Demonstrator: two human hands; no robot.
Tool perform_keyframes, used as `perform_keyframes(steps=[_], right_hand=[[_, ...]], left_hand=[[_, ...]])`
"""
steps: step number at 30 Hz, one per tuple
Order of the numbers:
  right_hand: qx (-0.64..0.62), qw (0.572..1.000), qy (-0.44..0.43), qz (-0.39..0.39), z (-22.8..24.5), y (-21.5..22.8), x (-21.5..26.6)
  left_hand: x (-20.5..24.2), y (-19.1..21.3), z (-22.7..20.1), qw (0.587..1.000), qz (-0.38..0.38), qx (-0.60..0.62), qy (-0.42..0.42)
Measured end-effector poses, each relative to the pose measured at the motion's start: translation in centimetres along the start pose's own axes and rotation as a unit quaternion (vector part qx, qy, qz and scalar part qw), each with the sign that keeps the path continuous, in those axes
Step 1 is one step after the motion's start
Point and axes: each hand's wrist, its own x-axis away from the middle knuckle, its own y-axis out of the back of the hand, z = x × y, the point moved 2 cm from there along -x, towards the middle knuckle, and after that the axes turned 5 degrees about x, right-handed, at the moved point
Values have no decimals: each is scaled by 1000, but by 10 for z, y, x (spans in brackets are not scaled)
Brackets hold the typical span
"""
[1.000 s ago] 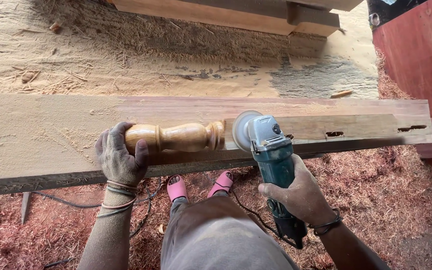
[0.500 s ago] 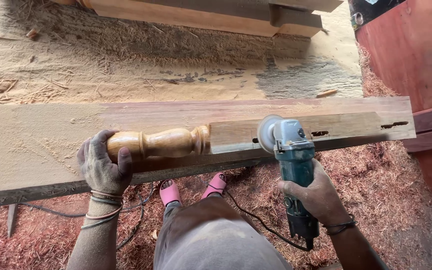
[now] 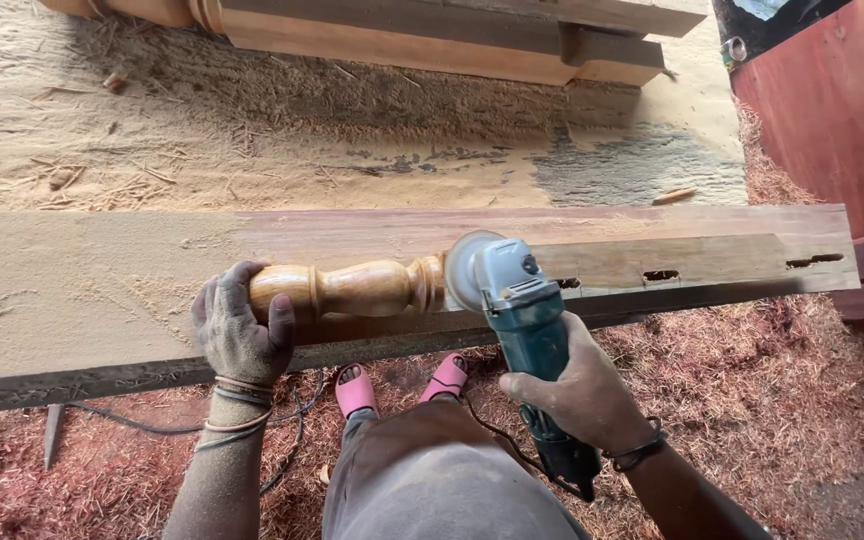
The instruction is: Using an angle grinder with a sanding disc to smooth and shape a wooden furniture leg.
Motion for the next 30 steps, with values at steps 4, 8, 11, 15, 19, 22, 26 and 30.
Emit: perform_keyframes(steps=[4, 8, 11, 15, 19, 22, 26, 30], right_hand=[[17, 1000, 11, 1, 8, -1, -1], [19, 999, 14, -25, -17, 9, -9], [2, 999, 12, -38, -32, 19, -11], [-29, 999, -20, -35, -27, 18, -11], [10, 1000, -3, -29, -13, 5, -12], [34, 998, 31, -36, -3, -2, -12], [32, 999, 26, -35, -6, 2, -14], [-1, 1000, -13, -25, -19, 9, -14]], left_hand=[[-1, 1, -2, 1000, -1, -3, 4], [-1, 1, -3, 1000, 2, -5, 4], [0, 0, -1, 1000, 2, -7, 2], [-1, 0, -1, 1000, 5, -7, 5], [-2, 0, -2, 1000, 9, -2, 5], [-1, 0, -1, 1000, 8, -5, 0], [-1, -1, 0, 1000, 10, -7, 5], [-2, 0, -1, 1000, 18, -6, 14]])
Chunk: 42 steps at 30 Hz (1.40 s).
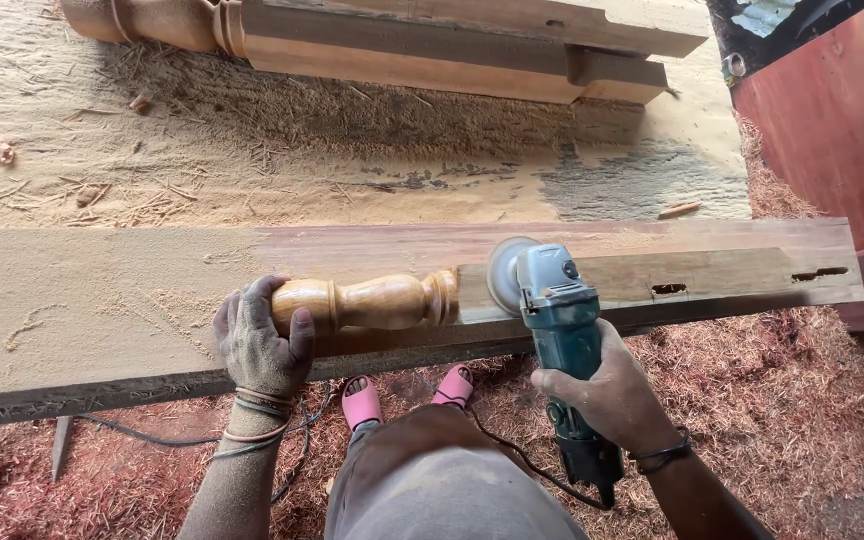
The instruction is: Using an angle grinder with a sanding disc to smooth and shape a wooden furniture leg.
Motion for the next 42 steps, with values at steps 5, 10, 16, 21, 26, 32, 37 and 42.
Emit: perform_keyframes(steps=[5, 10, 16, 21, 26, 32, 37, 42], right_hand=[[32, 999, 9, 1, 16, -10, 7], [37, 999, -12, 12, 39, -14, 14], [1, 1000, 14, -2, 3, -5, 3], [-3, 1000, 19, -6, 13, -8, 5], [23, 1000, 5, 8, 39, -17, 12], [59, 998, 23, -8, 21, -11, 6], [48, 998, 25, -17, 5, -1, 3], [18, 1000, 7, -20, -5, 13, 3]], left_hand=[[1, -1, 1, 1000, -3, 2, -8], [0, 0, 0, 1000, -3, 3, -10], [0, 0, 1, 1000, -2, 7, -4], [-1, 1, 0, 1000, -5, 5, -12], [1, 0, 1, 1000, -5, -1, -10], [-1, 0, 0, 1000, -3, 4, -4], [1, 0, 1, 1000, -9, 0, -14], [1, 0, 0, 1000, -13, 6, -12]])
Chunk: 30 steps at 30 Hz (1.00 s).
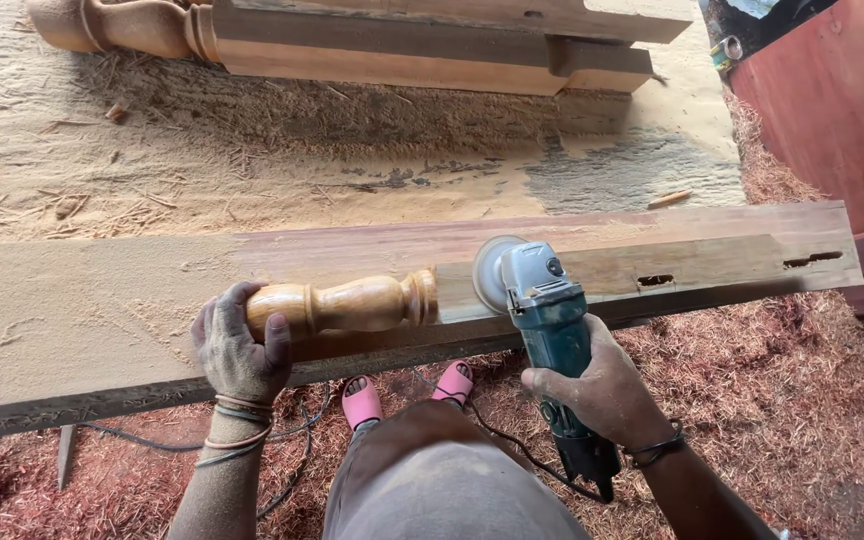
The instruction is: Using an angle grinder with a sanding disc to smooth and shape a wooden furniture leg.
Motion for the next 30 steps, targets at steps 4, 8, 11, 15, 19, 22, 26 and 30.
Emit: perform_keyframes(steps=[4, 8, 11, 15, 19, 22, 26, 30], right_hand=[[-21, 1000, 10, 6, -21, 12, -7], [-65, 998, -11, 21, -32, 27, -9], [-76, 997, -10, 18, -45, 39, -12], [-57, 998, 5, -2, -68, 58, -19], [-66, 997, -9, -28, -88, 76, -23], [-75, 996, -30, -44, -106, 92, -27], [-65, 992, -61, -85, -136, 118, -32], [-65, 989, -82, -103, -160, 131, -34]], left_hand=[[0, 0, 0, 1000, -5, -2, 2], [1, -1, 1, 1000, -4, -17, 11], [3, -3, 3, 1000, -10, -18, 16], [7, -5, 6, 1000, -17, -13, 20], [11, -6, 10, 999, -21, -23, 17], [13, -7, 11, 999, -25, -24, 15], [16, -9, 16, 999, -33, -17, 10], [15, -9, 14, 999, -35, -20, 15]])
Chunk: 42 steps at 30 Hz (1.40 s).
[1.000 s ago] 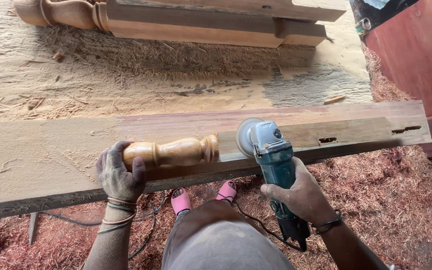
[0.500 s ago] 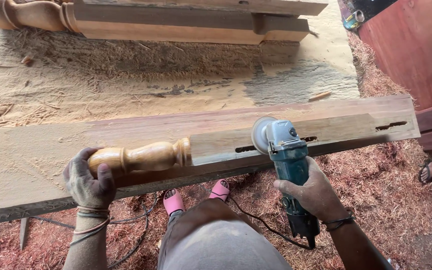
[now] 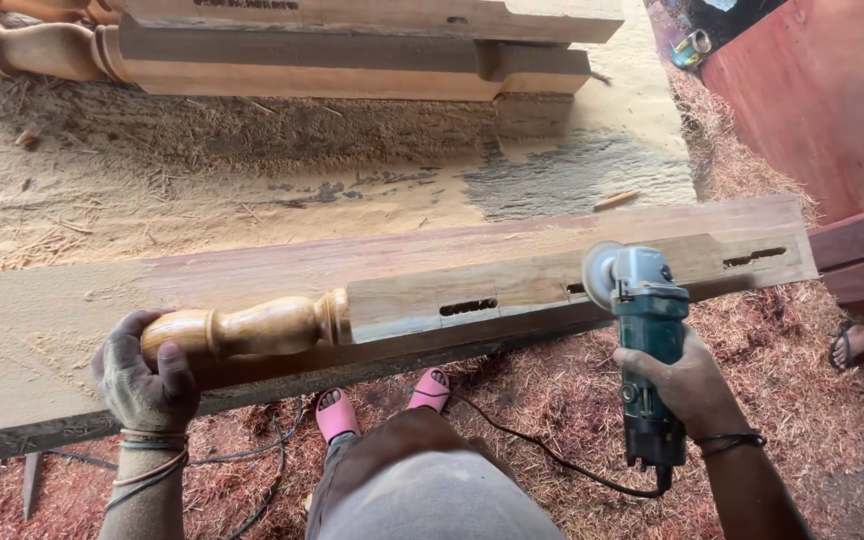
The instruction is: Using an angle grinder with a sanding disc to smooth and shape a wooden furniture leg.
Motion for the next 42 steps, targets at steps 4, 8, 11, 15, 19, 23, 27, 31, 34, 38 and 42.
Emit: perform_keyframes(steps=[4, 8, 11, 15, 19, 23, 27, 31, 34, 38, 42], right_hand=[[15, 1000, -12, 13, 17, -16, 17], [0, 997, -5, 80, 50, -54, 44], [-13, 992, 23, 127, 79, -87, 65], [24, 988, 43, 149, 119, -123, 96], [69, 981, 86, 161, 135, -143, 110], [63, 982, 95, 152, 137, -140, 114], [58, 986, 77, 139, 118, -125, 102], [14, 989, 78, 123, 96, -107, 87], [-15, 992, 60, 114, 77, -91, 73], [-23, 995, 34, 96, 62, -67, 61], [-33, 996, 36, 71, 34, -44, 36]], left_hand=[[-1, 1, -1, 1000, 10, -2, 10], [-4, 1, -3, 1000, 17, -5, 13], [-5, 1, -2, 1000, 20, -8, 19], [-6, 4, -3, 999, 27, -7, 22], [-9, 5, -4, 999, 31, -2, 17], [-8, 4, -3, 999, 34, -5, 13], [-9, 4, -3, 999, 32, -1, 10], [-8, 3, 1, 1000, 31, 0, 6], [-6, 2, 3, 1000, 31, -1, 5], [-2, 0, 10, 1000, 28, -6, 3], [4, -4, 20, 1000, 22, -6, 5]])
